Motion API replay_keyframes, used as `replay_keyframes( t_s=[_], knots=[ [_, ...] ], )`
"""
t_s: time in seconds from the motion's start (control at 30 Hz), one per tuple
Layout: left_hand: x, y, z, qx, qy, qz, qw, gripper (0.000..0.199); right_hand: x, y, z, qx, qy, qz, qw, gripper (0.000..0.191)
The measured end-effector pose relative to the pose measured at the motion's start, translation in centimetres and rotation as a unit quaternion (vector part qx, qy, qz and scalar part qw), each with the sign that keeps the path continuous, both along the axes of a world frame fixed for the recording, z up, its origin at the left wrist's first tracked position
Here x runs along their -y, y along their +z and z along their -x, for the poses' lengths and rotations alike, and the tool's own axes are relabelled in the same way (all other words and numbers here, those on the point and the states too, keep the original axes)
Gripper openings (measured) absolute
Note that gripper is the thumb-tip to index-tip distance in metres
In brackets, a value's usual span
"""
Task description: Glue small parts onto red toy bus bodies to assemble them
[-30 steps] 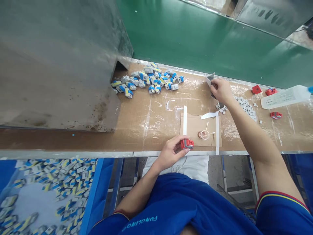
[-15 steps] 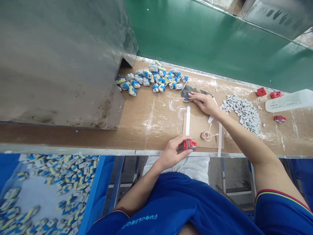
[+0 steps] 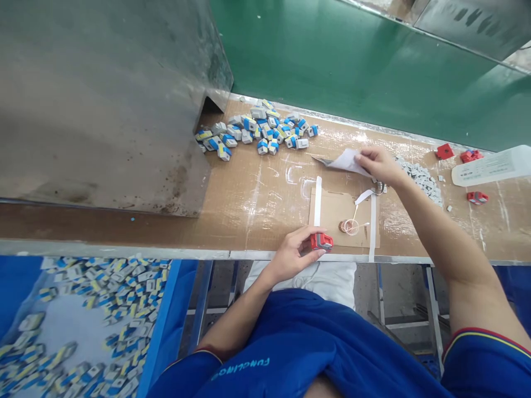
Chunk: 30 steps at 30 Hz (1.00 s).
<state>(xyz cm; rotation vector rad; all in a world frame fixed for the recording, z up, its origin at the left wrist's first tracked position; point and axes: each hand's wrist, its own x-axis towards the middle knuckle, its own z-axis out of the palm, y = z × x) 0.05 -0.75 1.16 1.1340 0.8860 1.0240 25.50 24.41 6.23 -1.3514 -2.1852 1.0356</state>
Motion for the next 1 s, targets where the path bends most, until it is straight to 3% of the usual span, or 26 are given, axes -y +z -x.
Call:
replay_keyframes(
  t_s=[0.1, 0.2, 0.43, 0.67, 0.77, 0.83, 1.0],
  knots=[
    [0.0, -0.1, 0.0, -0.008, -0.002, -0.009, 1.0, 0.04, -2.3, -0.1, -0.8, -0.095, -0.1, 0.017, 0.99, 0.044],
    [0.0, -0.1, 0.1, -0.007, -0.002, -0.011, 1.0, 0.04, -3.7, -0.6, -0.8, -0.136, -0.128, 0.015, 0.982, 0.041],
    [0.0, 0.0, 0.2, -0.006, -0.005, -0.007, 1.0, 0.04, -4.3, -0.9, 0.1, -0.182, -0.119, -0.016, 0.976, 0.034],
    [0.0, 0.1, 0.3, -0.03, -0.01, -0.009, 0.999, 0.04, -4.0, -0.9, 0.4, -0.164, -0.079, 0.121, 0.976, 0.028],
    [0.0, 0.0, 0.3, -0.03, -0.01, -0.011, 0.999, 0.039, -3.9, -0.4, 0.6, -0.155, -0.064, 0.139, 0.976, 0.025],
    [0.0, -0.1, 0.3, -0.028, -0.01, -0.01, 1.0, 0.04, -3.8, 0.2, 1.3, -0.148, -0.079, 0.103, 0.981, 0.024],
    [0.0, -0.3, 0.3, -0.03, -0.01, -0.009, 0.999, 0.04, -2.6, 1.9, 4.1, -0.092, -0.099, -0.087, 0.987, 0.027]
  ],
)
